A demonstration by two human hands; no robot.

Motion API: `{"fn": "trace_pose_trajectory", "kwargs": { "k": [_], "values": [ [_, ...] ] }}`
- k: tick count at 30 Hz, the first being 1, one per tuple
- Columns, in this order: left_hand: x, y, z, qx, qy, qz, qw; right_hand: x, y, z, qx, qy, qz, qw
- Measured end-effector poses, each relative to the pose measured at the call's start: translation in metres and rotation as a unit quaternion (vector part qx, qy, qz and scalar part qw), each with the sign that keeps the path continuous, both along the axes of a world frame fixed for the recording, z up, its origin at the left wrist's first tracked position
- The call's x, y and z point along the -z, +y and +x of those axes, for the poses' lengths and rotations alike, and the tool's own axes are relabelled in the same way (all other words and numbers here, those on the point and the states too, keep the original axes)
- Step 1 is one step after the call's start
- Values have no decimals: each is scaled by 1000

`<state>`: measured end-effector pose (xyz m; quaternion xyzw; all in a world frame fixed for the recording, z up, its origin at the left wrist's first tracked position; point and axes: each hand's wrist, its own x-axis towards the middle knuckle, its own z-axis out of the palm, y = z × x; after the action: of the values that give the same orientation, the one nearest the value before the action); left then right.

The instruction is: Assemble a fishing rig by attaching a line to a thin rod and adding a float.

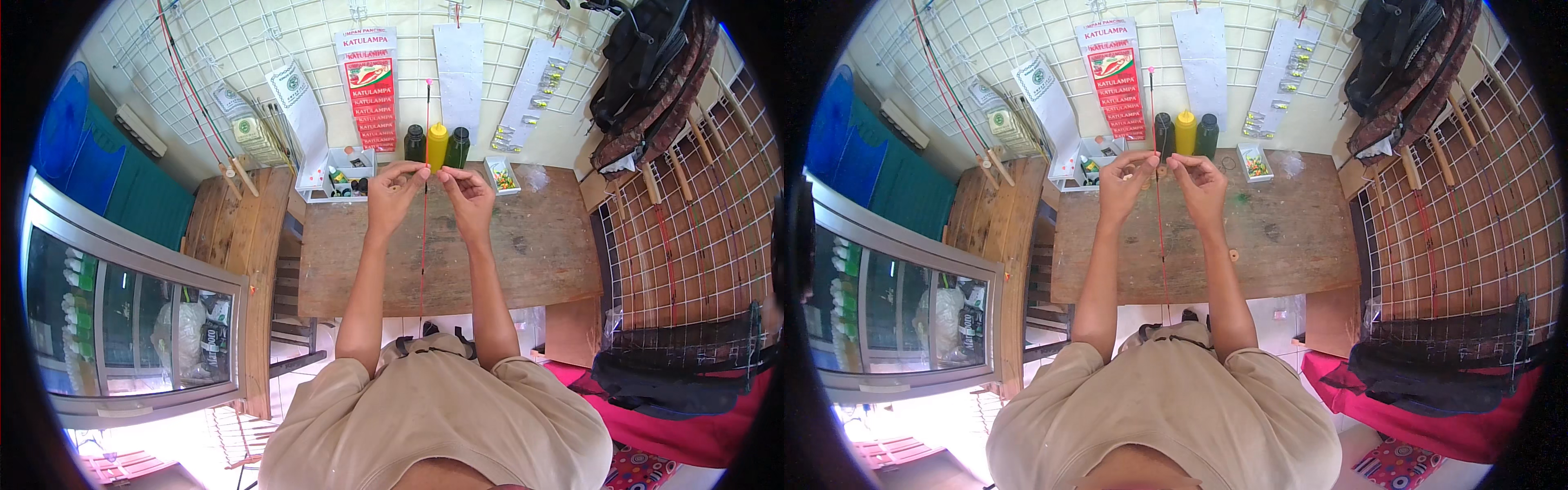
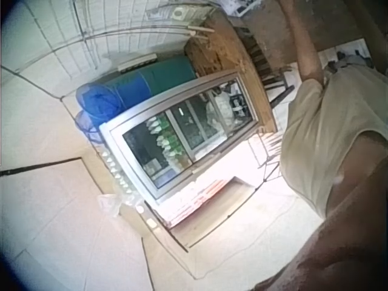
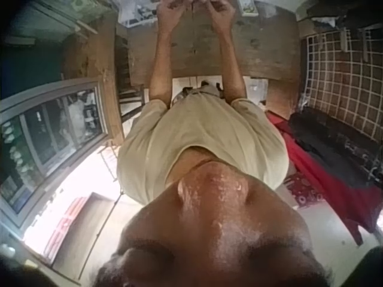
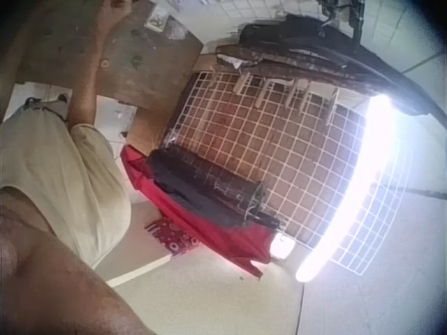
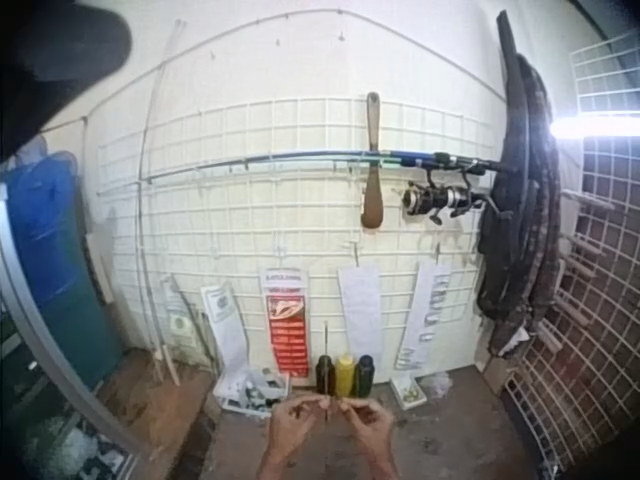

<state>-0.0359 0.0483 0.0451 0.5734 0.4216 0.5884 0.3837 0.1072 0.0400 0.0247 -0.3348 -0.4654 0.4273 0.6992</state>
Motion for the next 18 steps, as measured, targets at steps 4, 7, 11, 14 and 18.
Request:
{"fn": "trace_pose_trajectory", "kwargs": {
  "k": [4,7,11,14,18],
  "values": [
    [1,0,0,-18,23,62,998,-2,-2,-3,-1,3,-5,1000],
    [2,0,0,-16,15,73,997,-2,-2,-6,-13,22,6,1000],
    [0,-1,1,-11,17,55,998,-4,-2,-8,-12,27,-13,999],
    [-2,-2,1,-10,17,56,998,-6,0,-7,-17,41,-14,999],
    [-2,-2,1,-19,17,61,998,-5,-1,-7,-24,15,-10,1000]
  ]
}}
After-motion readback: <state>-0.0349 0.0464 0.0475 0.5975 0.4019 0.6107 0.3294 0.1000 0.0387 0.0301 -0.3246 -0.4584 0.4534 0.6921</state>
